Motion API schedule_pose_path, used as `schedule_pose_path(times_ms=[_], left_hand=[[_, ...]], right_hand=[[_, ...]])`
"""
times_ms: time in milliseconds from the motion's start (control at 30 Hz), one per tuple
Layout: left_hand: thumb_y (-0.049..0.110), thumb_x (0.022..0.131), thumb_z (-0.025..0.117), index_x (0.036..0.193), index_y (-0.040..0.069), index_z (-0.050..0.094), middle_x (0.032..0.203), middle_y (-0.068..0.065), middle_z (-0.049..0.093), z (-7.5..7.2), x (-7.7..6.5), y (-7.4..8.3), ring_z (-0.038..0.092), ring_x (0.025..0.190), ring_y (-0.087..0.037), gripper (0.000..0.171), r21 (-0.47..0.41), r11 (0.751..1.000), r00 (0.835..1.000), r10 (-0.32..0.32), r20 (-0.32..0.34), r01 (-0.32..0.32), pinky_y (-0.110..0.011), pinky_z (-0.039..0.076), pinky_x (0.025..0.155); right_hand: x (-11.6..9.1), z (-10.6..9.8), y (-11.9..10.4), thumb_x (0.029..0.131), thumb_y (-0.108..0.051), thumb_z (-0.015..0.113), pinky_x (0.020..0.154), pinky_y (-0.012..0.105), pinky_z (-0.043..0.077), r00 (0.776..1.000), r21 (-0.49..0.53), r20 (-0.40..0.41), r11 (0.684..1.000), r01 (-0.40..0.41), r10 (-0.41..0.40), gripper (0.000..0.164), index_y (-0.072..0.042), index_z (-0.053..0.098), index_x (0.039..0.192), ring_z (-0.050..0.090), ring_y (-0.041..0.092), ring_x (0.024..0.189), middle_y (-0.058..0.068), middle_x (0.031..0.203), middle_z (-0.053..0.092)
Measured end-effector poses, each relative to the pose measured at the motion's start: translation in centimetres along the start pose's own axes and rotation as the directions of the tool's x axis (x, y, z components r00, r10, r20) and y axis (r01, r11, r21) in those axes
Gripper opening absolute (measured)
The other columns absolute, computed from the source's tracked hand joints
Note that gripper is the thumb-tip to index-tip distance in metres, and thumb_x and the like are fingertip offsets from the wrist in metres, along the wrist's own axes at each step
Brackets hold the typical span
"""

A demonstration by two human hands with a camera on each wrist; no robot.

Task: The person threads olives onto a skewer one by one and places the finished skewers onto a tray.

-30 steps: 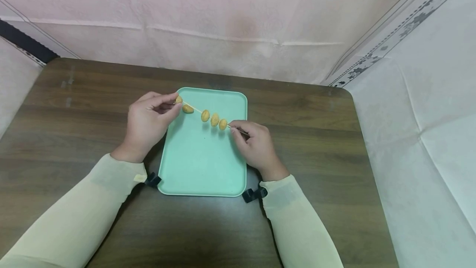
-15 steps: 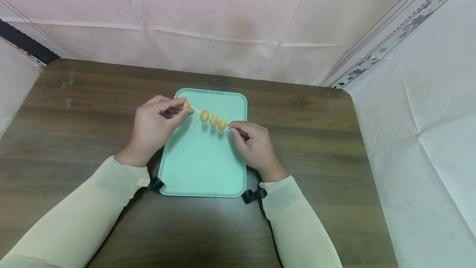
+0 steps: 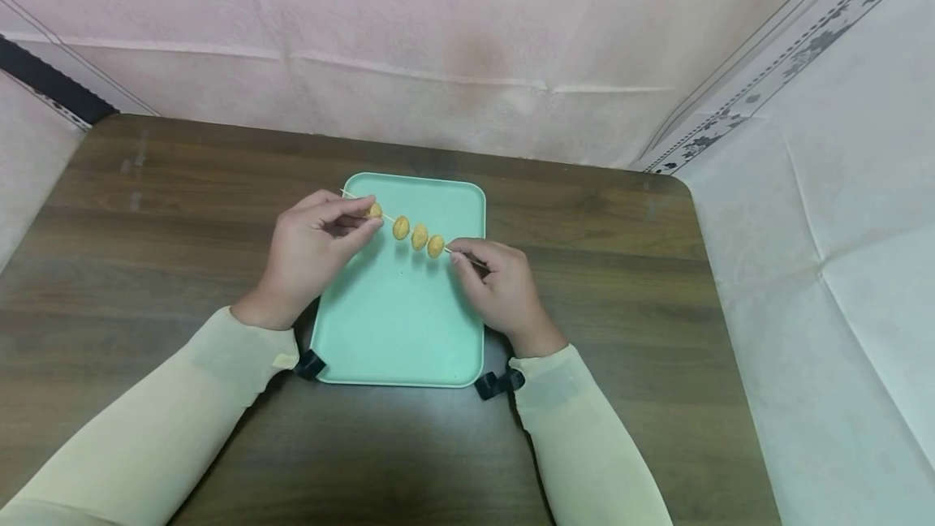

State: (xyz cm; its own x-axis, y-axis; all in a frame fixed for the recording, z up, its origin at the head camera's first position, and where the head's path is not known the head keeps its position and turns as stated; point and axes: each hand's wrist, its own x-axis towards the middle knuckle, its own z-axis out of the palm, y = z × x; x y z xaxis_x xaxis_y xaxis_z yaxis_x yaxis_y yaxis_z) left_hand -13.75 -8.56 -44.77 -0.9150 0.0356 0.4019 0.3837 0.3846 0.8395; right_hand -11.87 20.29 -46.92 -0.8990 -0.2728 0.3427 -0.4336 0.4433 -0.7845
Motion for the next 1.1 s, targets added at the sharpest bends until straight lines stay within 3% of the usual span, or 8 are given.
schedule_pose_path(times_ms=[200, 567, 1100], left_hand=[[0.008, 0.097, 0.090, 0.128, 0.003, 0.084, 0.109, -0.008, 0.075, 0.13, -0.10, 0.22, 0.083, 0.095, -0.017, 0.032, -0.041, 0.999, 1.000, -0.019, 0.021, 0.019, -0.016, 0.066, 0.086], [0.007, 0.097, 0.089, 0.127, 0.003, 0.085, 0.109, -0.008, 0.076, 0.36, -0.23, 0.11, 0.083, 0.094, -0.020, 0.031, -0.081, 0.997, 0.999, 0.004, 0.043, -0.001, -0.018, 0.067, 0.086], [0.010, 0.097, 0.090, 0.128, 0.007, 0.086, 0.111, -0.005, 0.079, 0.39, -0.23, 0.15, 0.083, 0.094, -0.018, 0.031, -0.098, 0.995, 0.998, 0.035, 0.049, -0.030, -0.020, 0.067, 0.088]], right_hand=[[-0.02, 0.02, 0.10, 0.110, -0.013, 0.075, 0.065, 0.022, 0.050, 1.000, 0.007, -0.003, 1.000, 0.010, -0.010, 0.015, -0.008, 0.085, 0.120, 0.059, 0.016, 0.075, 0.004, 0.096, 0.077], [-0.09, 0.03, 0.15, 0.110, -0.013, 0.075, 0.065, 0.022, 0.050, 1.000, 0.002, -0.001, 1.000, 0.014, -0.014, 0.015, -0.008, 0.085, 0.120, 0.059, 0.016, 0.076, 0.004, 0.098, 0.079], [-0.06, 0.09, 0.29, 0.111, -0.014, 0.074, 0.062, 0.022, 0.047, 1.000, 0.031, -0.010, 0.999, 0.026, -0.026, 0.015, -0.010, 0.086, 0.120, 0.056, 0.015, 0.071, 0.001, 0.088, 0.072]])
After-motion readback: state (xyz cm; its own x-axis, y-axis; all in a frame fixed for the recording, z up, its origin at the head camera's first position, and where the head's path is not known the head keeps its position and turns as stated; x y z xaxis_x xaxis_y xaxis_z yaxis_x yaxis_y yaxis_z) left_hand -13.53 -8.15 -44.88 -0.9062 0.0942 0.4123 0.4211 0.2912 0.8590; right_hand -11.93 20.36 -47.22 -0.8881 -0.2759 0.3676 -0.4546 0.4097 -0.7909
